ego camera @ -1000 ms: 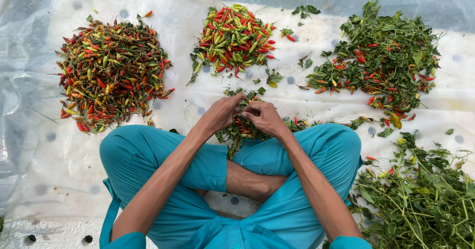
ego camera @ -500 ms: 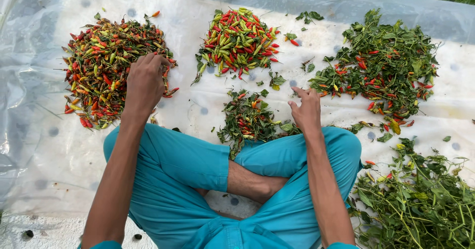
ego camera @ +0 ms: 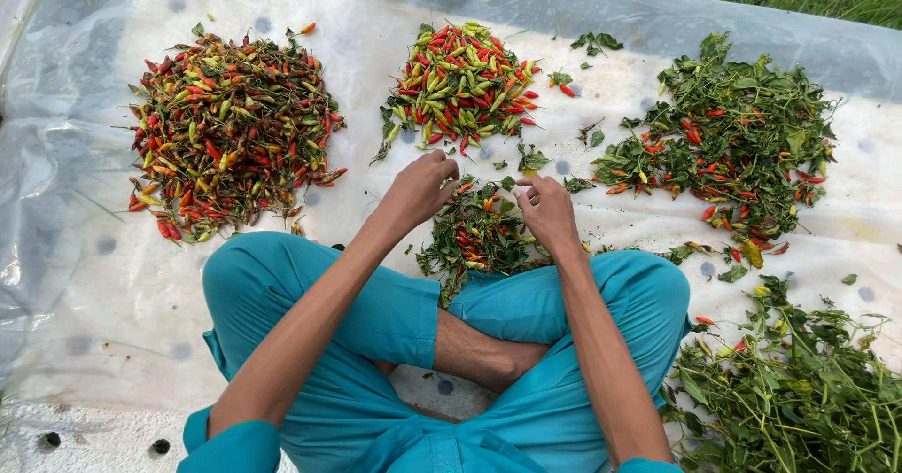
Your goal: The person sits cross-legged on a white plastic sheet outdoors and sorts piles of red and green chilies. They pick up bunches of chilies, remove stems and leaves by hand, and place the cleaned chilies into separate piles on the sheet.
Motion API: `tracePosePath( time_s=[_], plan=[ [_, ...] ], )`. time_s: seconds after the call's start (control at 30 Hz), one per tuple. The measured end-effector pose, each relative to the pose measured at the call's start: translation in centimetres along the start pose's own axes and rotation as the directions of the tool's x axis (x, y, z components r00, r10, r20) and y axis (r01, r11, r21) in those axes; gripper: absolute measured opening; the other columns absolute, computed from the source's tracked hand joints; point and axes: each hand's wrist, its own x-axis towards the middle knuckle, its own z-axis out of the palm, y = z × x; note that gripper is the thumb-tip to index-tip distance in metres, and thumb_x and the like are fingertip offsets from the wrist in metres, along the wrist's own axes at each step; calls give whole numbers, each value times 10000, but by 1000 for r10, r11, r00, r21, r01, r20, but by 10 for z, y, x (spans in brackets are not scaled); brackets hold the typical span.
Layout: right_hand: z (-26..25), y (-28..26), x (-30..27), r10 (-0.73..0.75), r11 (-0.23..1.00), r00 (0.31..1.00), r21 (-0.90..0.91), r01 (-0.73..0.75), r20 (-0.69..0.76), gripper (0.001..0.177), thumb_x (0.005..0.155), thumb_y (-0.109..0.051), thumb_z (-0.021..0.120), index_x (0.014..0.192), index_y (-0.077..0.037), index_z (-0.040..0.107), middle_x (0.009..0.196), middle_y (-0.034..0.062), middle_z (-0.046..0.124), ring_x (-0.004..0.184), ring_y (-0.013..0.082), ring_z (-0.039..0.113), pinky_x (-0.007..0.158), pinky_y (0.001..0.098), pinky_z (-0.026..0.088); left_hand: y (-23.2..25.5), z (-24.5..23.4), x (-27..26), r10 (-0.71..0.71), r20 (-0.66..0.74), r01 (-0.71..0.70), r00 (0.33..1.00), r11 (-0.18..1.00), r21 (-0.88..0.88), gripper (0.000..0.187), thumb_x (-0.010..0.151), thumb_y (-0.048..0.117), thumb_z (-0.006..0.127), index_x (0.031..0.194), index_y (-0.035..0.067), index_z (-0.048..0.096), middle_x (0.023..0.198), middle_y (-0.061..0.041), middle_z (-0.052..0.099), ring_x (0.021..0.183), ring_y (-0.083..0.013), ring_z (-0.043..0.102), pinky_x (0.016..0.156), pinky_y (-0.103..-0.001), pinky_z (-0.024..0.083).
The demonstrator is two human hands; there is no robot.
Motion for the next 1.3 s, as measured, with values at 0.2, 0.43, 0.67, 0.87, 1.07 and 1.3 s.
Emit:
tracePosePath(
  time_s=[0.2, 0.43, 0.67, 0.87, 1.07, 1.3],
  plan=[
    [-5, -7, -9, 44, 997, 998, 64, -47, 43, 218, 1044, -275, 774, 1215, -159, 844, 921, 121, 744, 883, 284, 766, 840, 486, 625, -4, 85, 42, 2, 47, -13, 999, 975, 222, 236, 967, 148, 849, 1128, 12, 744, 1017, -160, 710, 947, -368, 802, 796, -512, 661],
    [-4, -25, -9, 24, 993, 999, 115, -29, 41, 149, 1040, -246, 781, 1136, -152, 845, 887, 113, 753, 840, 269, 765, 809, 461, 619, -12, 26, 15, -159, 32, 159, 987, 906, -392, 194, 1033, 133, 728, 1110, -41, 763, 956, -187, 690, 912, -406, 787, 790, -545, 621],
    [-26, -62, -25, 118, 991, 940, 24, -133, 320, 250, 949, -267, 837, 1018, -27, 841, 840, 195, 771, 860, 415, 770, 827, 547, 591, -11, 2, -15, -206, 152, 256, 967, 767, -588, 164, 1122, 198, 665, 1092, 39, 640, 837, -134, 805, 764, -253, 803, 806, -422, 606],
    [-3, -20, -12, 125, 991, 944, -80, -106, 307, 157, 935, -238, 831, 958, -84, 815, 845, 140, 753, 908, 404, 779, 831, 545, 603, 12, 6, -24, -22, 226, 125, 974, 882, -454, 256, 1117, 29, 418, 1160, 7, 669, 905, -234, 757, 892, -450, 771, 877, -559, 591],
    [-6, -26, -12, 118, 993, 956, -63, -104, 269, 149, 967, -250, 813, 985, -103, 802, 859, 107, 720, 911, 365, 775, 829, 521, 609, 19, 12, -28, 36, 359, 42, 933, 977, -207, 167, 1030, 180, 665, 1135, 76, 743, 972, -209, 786, 971, -449, 794, 917, -562, 611],
    [-10, -36, -15, 106, 994, 971, 11, -111, 215, 168, 980, -260, 819, 1023, -99, 794, 887, 114, 690, 928, 383, 762, 844, 537, 604, 18, 18, -21, 6, 325, 72, 946, 971, -228, 95, 1070, 156, 690, 1087, 91, 756, 868, -122, 699, 889, -357, 747, 867, -503, 605]
  ],
)
